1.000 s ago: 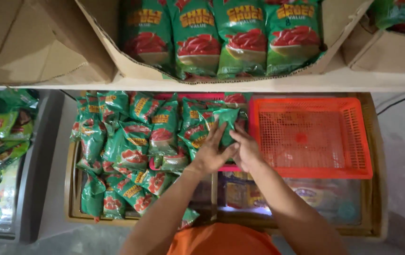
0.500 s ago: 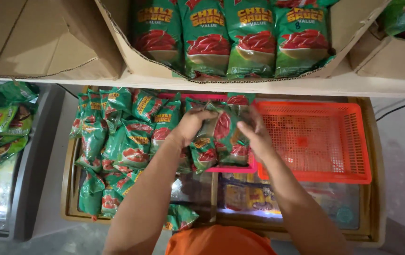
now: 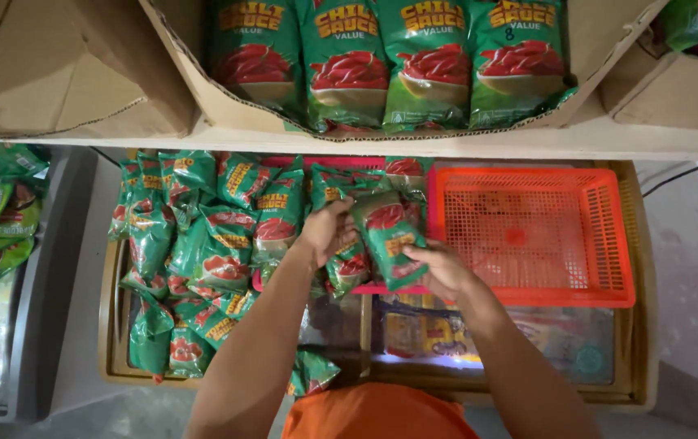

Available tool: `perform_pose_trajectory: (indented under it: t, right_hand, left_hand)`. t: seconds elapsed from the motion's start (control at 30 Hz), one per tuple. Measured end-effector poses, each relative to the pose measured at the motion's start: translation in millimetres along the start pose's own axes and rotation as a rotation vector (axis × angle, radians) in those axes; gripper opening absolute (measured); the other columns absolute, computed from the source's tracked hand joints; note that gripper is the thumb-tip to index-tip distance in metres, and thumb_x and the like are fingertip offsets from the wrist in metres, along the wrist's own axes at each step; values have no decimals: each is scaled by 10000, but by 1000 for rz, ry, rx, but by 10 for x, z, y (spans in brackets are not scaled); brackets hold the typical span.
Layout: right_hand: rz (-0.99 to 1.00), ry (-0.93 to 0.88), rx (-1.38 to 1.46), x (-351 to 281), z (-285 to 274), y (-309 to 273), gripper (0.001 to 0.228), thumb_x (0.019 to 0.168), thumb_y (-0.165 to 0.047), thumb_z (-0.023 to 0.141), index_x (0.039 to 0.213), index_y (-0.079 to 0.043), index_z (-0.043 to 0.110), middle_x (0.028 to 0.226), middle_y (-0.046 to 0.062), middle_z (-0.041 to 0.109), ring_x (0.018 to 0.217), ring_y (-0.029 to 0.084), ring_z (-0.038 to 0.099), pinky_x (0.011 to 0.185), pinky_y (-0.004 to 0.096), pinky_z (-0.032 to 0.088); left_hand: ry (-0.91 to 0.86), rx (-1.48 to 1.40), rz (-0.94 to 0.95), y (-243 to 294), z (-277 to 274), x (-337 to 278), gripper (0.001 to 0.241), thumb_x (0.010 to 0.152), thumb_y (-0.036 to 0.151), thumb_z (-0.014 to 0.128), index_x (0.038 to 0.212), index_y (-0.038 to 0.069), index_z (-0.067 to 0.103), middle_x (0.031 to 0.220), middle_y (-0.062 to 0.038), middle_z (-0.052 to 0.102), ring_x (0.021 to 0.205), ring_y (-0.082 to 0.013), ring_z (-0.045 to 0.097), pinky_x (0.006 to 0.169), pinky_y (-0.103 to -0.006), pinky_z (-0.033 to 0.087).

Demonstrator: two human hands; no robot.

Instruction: Organizing and stocking small packets of chili sauce into a cardboard box on a retail shelf.

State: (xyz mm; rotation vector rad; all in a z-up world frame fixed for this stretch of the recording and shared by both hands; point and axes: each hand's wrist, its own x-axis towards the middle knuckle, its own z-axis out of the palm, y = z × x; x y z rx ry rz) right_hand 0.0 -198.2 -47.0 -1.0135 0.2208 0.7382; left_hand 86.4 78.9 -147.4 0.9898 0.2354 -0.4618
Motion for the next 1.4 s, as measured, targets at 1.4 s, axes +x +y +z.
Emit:
perform_pose_trajectory:
  t: [1.4]
  right_hand:
    - [-563, -96, 79, -366, 541, -579, 321, 1058, -155, 594, 1329, 9, 645, 1244, 117, 707, 1125, 229, 684, 1001, 413, 556]
  left_hand:
    - [-413, 418, 25, 1015, 1547, -1619, 514, 785, 112, 886, 1261, 31, 710, 1185, -48, 759, 1061, -135, 694, 1000, -330, 567]
